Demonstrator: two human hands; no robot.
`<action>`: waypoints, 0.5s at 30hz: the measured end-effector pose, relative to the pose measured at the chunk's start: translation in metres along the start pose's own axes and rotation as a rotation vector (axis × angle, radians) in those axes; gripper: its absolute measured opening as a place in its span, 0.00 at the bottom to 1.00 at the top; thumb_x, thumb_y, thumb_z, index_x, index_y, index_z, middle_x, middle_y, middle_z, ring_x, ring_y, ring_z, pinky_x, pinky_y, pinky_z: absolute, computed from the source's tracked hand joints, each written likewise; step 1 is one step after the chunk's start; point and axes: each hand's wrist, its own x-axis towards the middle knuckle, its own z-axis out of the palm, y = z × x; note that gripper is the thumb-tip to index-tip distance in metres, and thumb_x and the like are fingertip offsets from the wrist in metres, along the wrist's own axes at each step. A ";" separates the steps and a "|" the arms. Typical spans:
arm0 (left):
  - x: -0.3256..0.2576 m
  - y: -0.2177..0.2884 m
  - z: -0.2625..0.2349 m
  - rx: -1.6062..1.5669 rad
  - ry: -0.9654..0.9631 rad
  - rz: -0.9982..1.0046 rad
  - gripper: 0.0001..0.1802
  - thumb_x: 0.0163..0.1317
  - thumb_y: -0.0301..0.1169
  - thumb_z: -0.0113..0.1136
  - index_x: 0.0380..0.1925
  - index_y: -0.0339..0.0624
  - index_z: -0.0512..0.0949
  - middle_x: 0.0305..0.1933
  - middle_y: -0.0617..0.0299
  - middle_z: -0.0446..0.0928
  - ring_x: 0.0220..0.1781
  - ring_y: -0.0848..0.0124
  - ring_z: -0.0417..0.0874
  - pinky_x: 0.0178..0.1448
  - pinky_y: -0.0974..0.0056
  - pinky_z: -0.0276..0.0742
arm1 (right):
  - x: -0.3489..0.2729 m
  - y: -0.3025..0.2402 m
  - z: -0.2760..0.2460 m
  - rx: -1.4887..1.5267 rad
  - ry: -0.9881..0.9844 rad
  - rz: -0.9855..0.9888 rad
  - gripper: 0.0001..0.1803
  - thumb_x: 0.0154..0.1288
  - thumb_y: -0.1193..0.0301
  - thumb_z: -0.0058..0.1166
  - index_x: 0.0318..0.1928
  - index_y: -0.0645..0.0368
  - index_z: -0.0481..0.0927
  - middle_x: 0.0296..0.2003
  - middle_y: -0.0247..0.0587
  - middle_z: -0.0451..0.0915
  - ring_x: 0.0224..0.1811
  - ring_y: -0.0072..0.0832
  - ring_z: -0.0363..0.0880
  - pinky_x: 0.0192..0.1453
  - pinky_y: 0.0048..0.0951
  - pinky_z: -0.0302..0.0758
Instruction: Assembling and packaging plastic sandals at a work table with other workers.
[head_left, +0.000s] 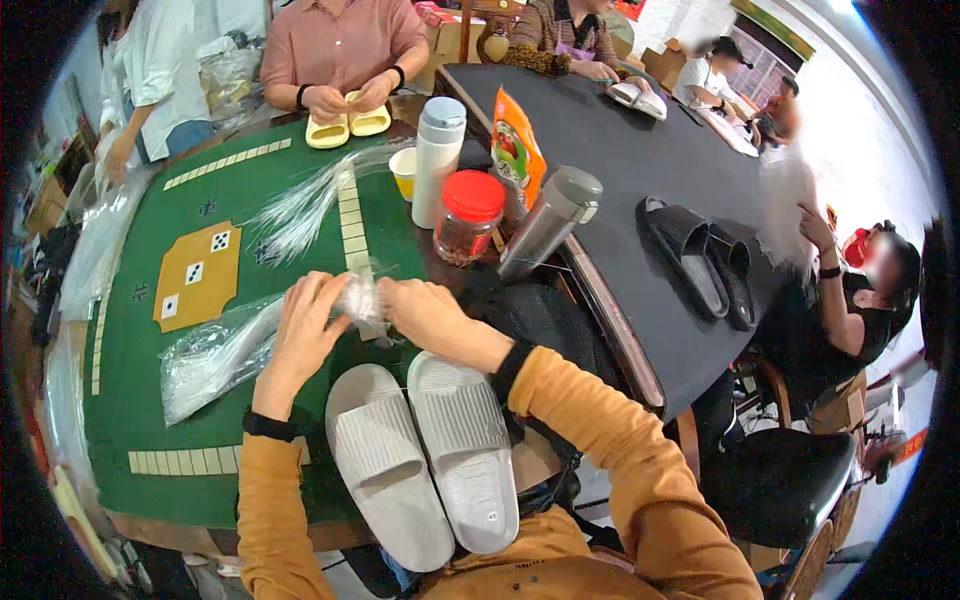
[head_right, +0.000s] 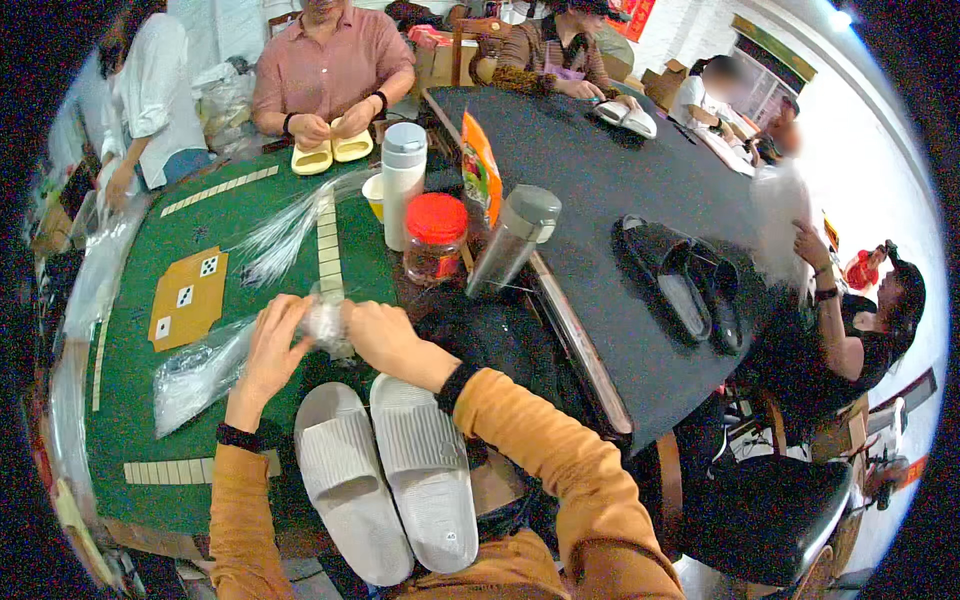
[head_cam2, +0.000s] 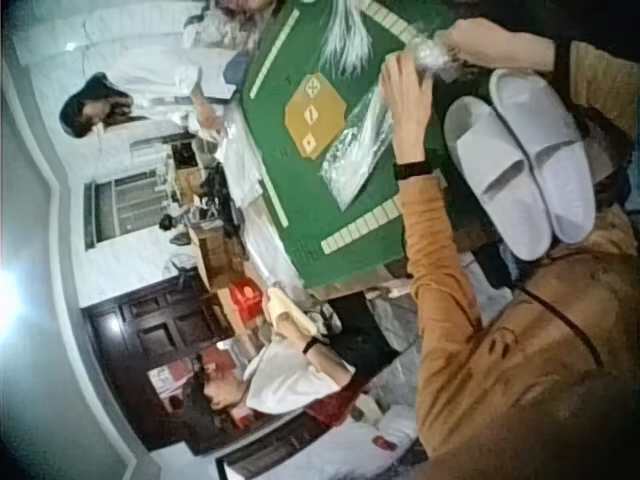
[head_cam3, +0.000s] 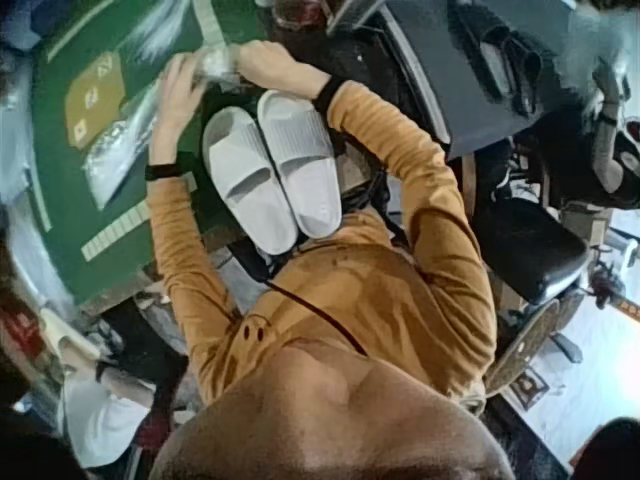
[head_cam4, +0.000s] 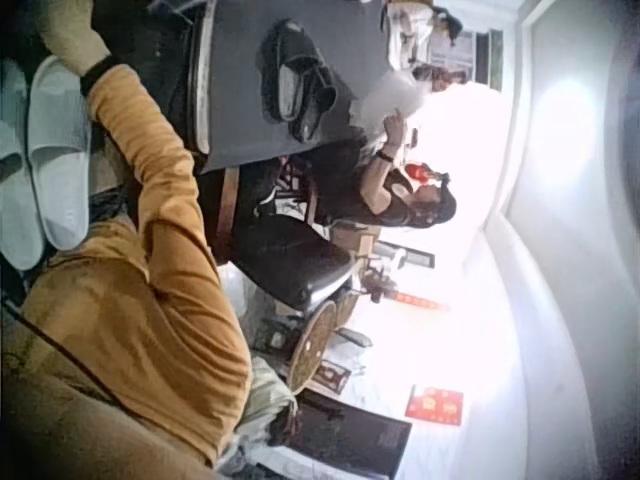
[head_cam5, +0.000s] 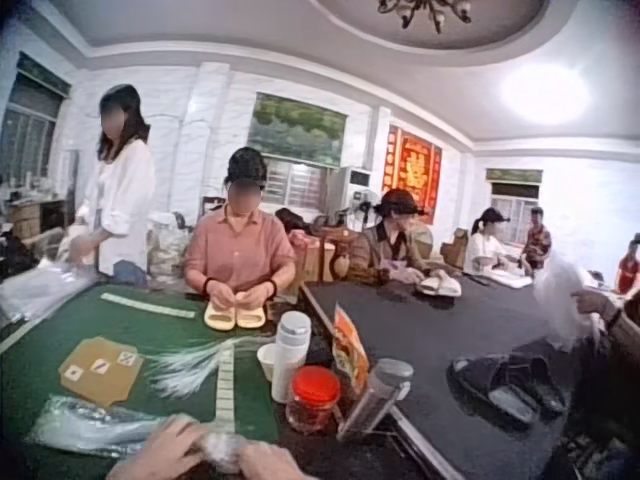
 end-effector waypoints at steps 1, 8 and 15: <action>0.002 0.002 0.003 0.043 -0.015 0.025 0.30 0.53 0.21 0.65 0.59 0.41 0.73 0.54 0.52 0.73 0.61 0.51 0.72 0.65 0.54 0.67 | 0.004 0.000 0.003 0.029 -0.004 0.017 0.13 0.63 0.70 0.53 0.47 0.62 0.75 0.34 0.57 0.84 0.39 0.57 0.83 0.40 0.55 0.80; 0.035 0.006 0.017 0.370 0.170 0.051 0.21 0.45 0.19 0.66 0.44 0.45 0.83 0.47 0.59 0.74 0.55 0.57 0.73 0.59 0.53 0.67 | 0.002 0.013 -0.009 0.105 0.022 0.089 0.29 0.59 0.69 0.63 0.61 0.57 0.70 0.52 0.56 0.77 0.51 0.56 0.80 0.52 0.53 0.79; 0.036 0.011 0.031 -0.052 0.232 -0.154 0.28 0.52 0.13 0.61 0.56 0.39 0.77 0.63 0.50 0.71 0.67 0.48 0.70 0.66 0.52 0.69 | -0.042 0.011 -0.055 0.289 0.290 -0.053 0.36 0.55 0.81 0.58 0.66 0.60 0.64 0.59 0.55 0.66 0.54 0.55 0.77 0.54 0.45 0.79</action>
